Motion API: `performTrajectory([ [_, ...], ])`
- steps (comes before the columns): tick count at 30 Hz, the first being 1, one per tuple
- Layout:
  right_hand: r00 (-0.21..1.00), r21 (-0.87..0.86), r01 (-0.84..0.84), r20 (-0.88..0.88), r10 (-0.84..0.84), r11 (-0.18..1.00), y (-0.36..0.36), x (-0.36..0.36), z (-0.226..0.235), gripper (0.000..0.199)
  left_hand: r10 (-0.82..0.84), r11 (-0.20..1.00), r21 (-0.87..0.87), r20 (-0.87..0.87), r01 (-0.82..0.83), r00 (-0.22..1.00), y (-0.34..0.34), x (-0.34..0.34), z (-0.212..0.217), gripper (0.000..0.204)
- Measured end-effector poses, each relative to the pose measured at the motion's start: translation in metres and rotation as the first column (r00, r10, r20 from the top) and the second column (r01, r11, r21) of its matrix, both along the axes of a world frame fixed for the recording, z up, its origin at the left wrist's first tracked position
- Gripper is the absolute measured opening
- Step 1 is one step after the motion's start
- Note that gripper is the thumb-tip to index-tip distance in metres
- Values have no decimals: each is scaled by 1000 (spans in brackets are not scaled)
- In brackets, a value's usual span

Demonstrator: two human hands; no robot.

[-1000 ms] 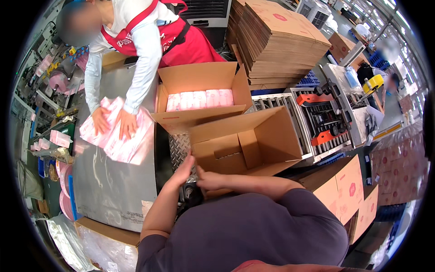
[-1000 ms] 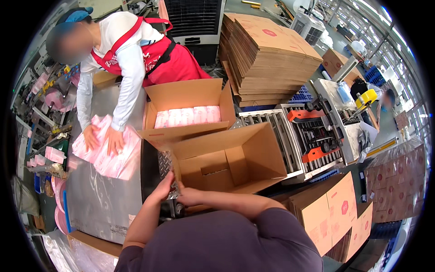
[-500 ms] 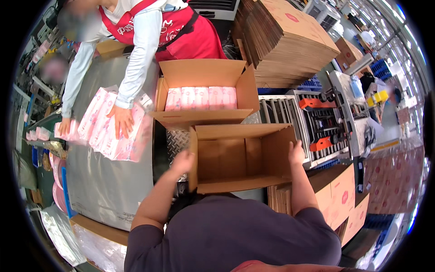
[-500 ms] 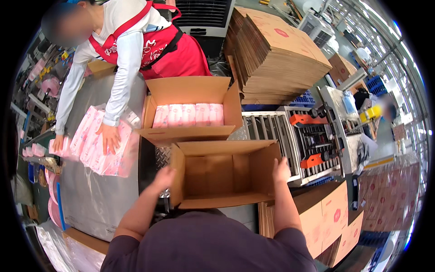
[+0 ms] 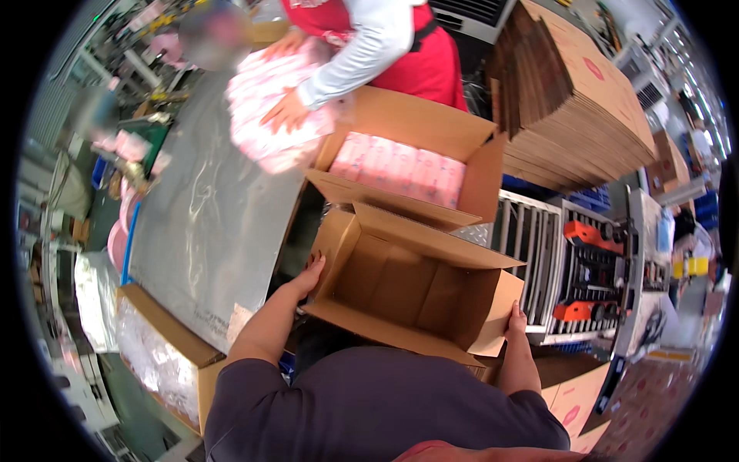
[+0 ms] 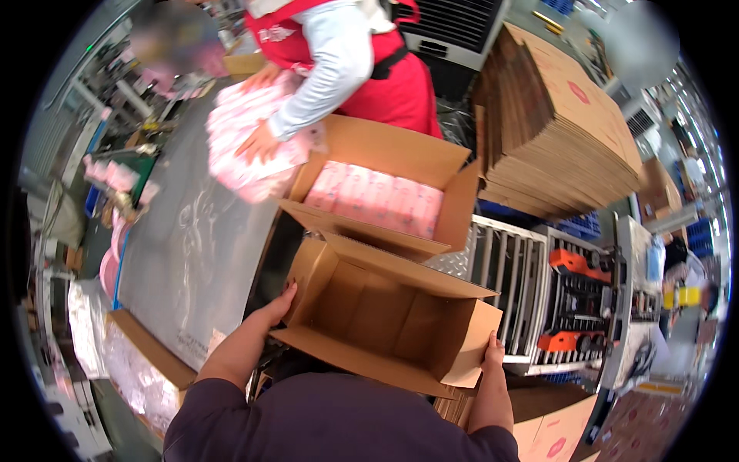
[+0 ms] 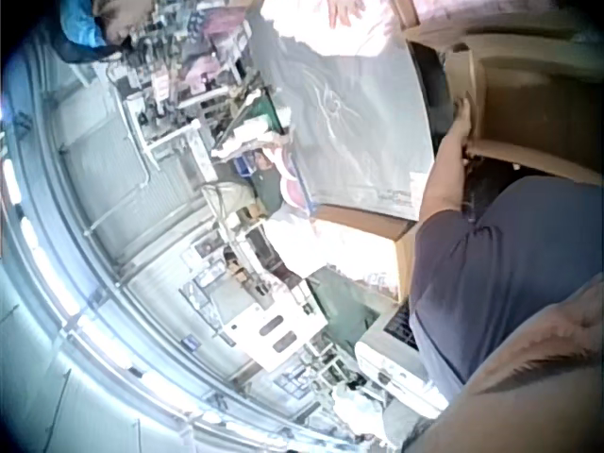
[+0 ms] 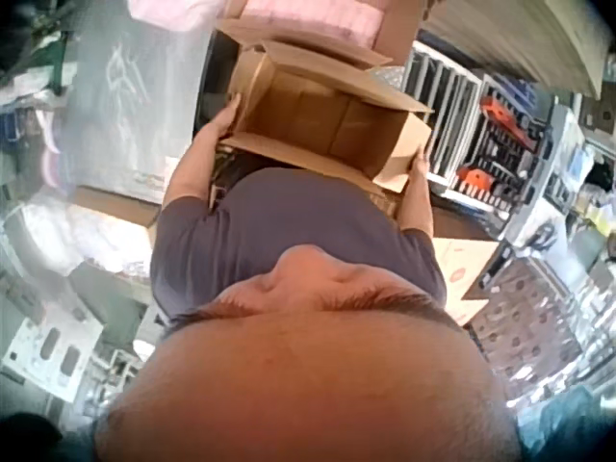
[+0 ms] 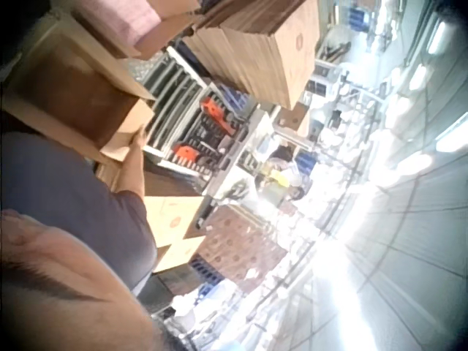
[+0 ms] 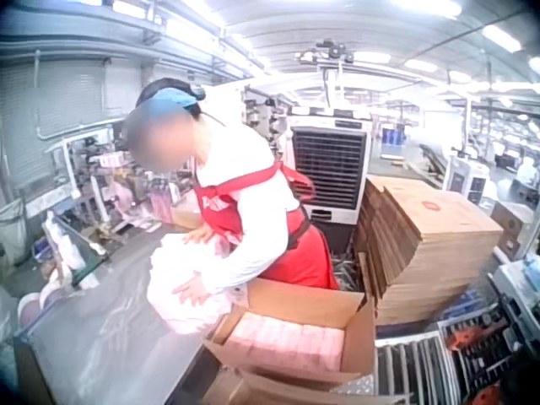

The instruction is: The person picks up a clear plastic item and places it into a box, then gathers pink packages from a table and arranges them into cardboard boxes before pushing the boxes onto a roller conveyor.

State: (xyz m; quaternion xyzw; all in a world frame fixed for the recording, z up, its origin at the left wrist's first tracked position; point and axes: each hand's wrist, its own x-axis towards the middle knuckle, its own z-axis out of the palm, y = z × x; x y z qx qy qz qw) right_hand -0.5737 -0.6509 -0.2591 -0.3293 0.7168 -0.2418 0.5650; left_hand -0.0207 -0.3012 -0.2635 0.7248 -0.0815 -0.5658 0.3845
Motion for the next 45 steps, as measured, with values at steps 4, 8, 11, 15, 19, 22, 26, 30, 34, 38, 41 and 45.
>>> performTrajectory([
  [4, 949, -37, -210, -249, 195, 977, -3, 67, 15, 55, 105, 993, -47, -89, -109, 991, 55, 24, 67, 79],
  [8, 535, -90, -663, -751, 387, 743, -14, 67, 3, 73, 254, 935, -196, -211, -296, 944, 76, 5, 147, 78],
  [11, -178, 339, -807, -920, 349, 483, 56, 154, 93, 99, 333, 825, -370, -291, -426, 897, 87, -8, 113, 78],
  [15, -121, 461, -820, -719, 684, 340, 71, 149, 30, 124, 530, 686, -461, -215, -564, 820, 68, -12, 57, 57],
  [19, -263, 586, -735, -711, 653, 342, 56, 156, 31, 115, 669, 583, -659, 57, -475, 741, 90, -12, 73, 40],
  [22, -354, 645, -710, -675, 647, 284, 66, 179, 33, 115, 457, 889, -353, 650, -291, 607, 190, 2, 213, 30],
  [26, -449, 678, -705, -654, 609, 210, 71, 212, 36, 114, 394, 648, -282, 919, -708, -5, 402, 28, 199, 19],
  [30, -520, 710, -686, -630, 577, 157, 72, 232, 39, 113, 86, 655, 200, 938, -728, 336, 568, -16, 187, 47],
  [34, -561, 729, -673, -615, 553, 128, 73, 242, 39, 113, 3, 676, 479, 758, -560, 652, 576, -37, 176, 57],
  [38, -589, 740, -666, -603, 539, 100, 71, 248, 42, 112, -32, 692, 508, 732, -513, 681, 565, -40, 160, 42],
  [41, -604, 745, -662, -595, 530, 83, 71, 252, 42, 112, 27, 689, 478, 733, -544, 679, 558, -40, 156, 28],
  [45, -623, 750, -659, -583, 521, 52, 67, 258, 43, 111, 54, 669, 400, 814, -626, 578, 560, -40, 155, 22],
])
